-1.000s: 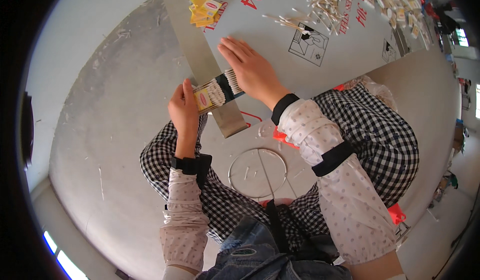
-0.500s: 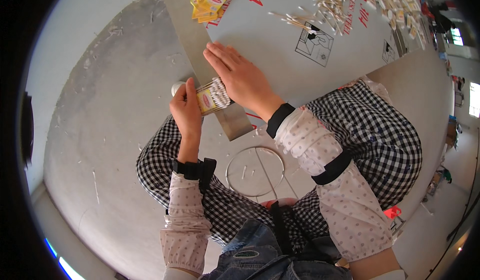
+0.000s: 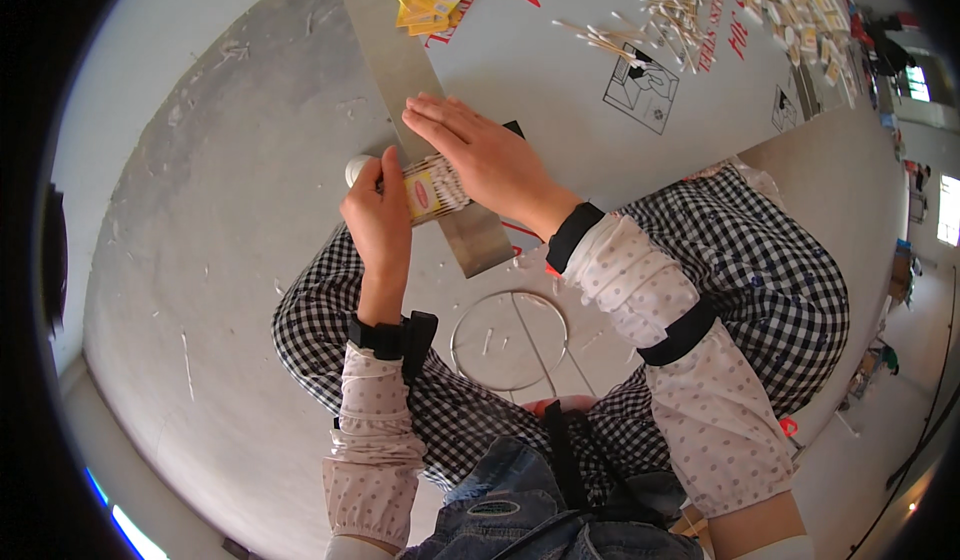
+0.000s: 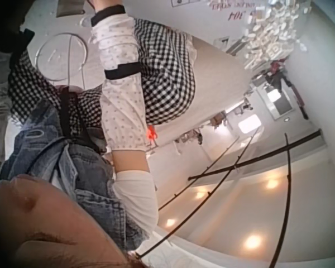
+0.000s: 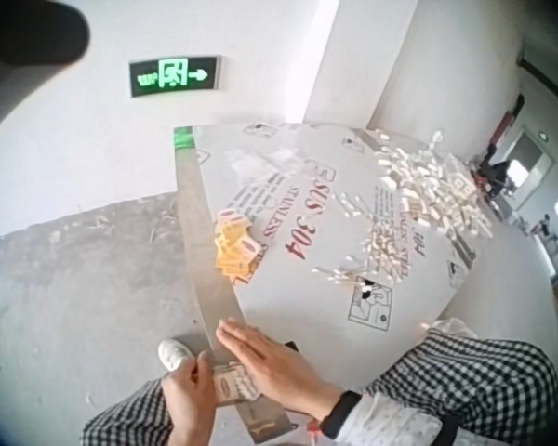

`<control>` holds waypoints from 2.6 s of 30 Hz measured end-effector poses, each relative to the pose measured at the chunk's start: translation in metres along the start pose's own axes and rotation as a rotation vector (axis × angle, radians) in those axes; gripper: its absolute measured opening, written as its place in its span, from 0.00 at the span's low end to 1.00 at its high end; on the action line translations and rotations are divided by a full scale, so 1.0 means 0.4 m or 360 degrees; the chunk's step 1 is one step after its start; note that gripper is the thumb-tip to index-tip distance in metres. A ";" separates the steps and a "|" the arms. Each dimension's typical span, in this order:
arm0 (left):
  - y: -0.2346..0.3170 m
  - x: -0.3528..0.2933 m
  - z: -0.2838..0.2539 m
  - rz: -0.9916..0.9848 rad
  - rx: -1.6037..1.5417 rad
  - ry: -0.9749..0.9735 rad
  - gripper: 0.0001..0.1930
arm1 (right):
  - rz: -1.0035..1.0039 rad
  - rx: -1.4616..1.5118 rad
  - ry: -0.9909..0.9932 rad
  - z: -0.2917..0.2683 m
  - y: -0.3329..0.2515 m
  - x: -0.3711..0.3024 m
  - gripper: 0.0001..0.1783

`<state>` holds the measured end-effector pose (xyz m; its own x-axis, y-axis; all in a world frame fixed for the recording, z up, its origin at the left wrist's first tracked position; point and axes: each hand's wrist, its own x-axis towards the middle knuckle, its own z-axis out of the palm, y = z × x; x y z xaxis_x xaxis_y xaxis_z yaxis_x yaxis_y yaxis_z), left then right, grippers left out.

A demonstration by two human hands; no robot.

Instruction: The person gathers cotton swabs by hand, aligns them into a bundle, and slides them into a plastic sleeve. They then fold the top of the sleeve and seal it with a small yellow label.

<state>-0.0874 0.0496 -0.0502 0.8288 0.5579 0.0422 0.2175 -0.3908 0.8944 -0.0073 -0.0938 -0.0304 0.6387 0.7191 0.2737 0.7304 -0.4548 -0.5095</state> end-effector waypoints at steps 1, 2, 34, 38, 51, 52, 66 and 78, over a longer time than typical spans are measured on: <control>-0.001 -0.001 -0.001 -0.0002 0.0006 0.0002 0.19 | -0.0002 0.0006 0.0000 0.003 0.000 0.000 0.30; -0.002 -0.001 -0.003 -0.0005 0.0031 0.0013 0.18 | -0.0004 0.0058 0.0021 0.006 0.000 0.001 0.29; 0.061 -0.014 -0.143 0.0775 0.0977 -0.0650 0.36 | 0.1006 0.2104 0.1006 -0.002 -0.041 -0.047 0.33; 0.055 0.005 -0.090 0.0803 0.1069 -0.0532 0.23 | 0.1085 0.2183 0.1284 0.045 -0.093 -0.043 0.32; 0.030 -0.008 -0.069 0.0948 0.0961 -0.0345 0.10 | 0.1169 0.2444 0.1531 0.126 -0.207 -0.003 0.25; 0.021 -0.005 -0.068 0.0958 0.0961 -0.0360 0.10 | 0.1290 0.2507 0.1475 0.142 -0.238 0.001 0.24; 0.175 -0.182 -0.363 0.0124 -0.0242 -0.0639 0.28 | 0.1171 0.2601 0.0451 -0.098 -0.423 -0.136 0.21; 0.417 -0.529 -0.348 -0.0374 -0.1396 -0.1388 0.35 | 0.1234 0.2414 -0.0156 -0.387 -0.536 -0.433 0.08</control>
<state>-0.2983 -0.0316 0.1520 0.9537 -0.2509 -0.1660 0.2677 0.4559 0.8488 -0.2373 -0.2022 0.1576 0.6485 0.6403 -0.4116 -0.6264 0.1416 -0.7666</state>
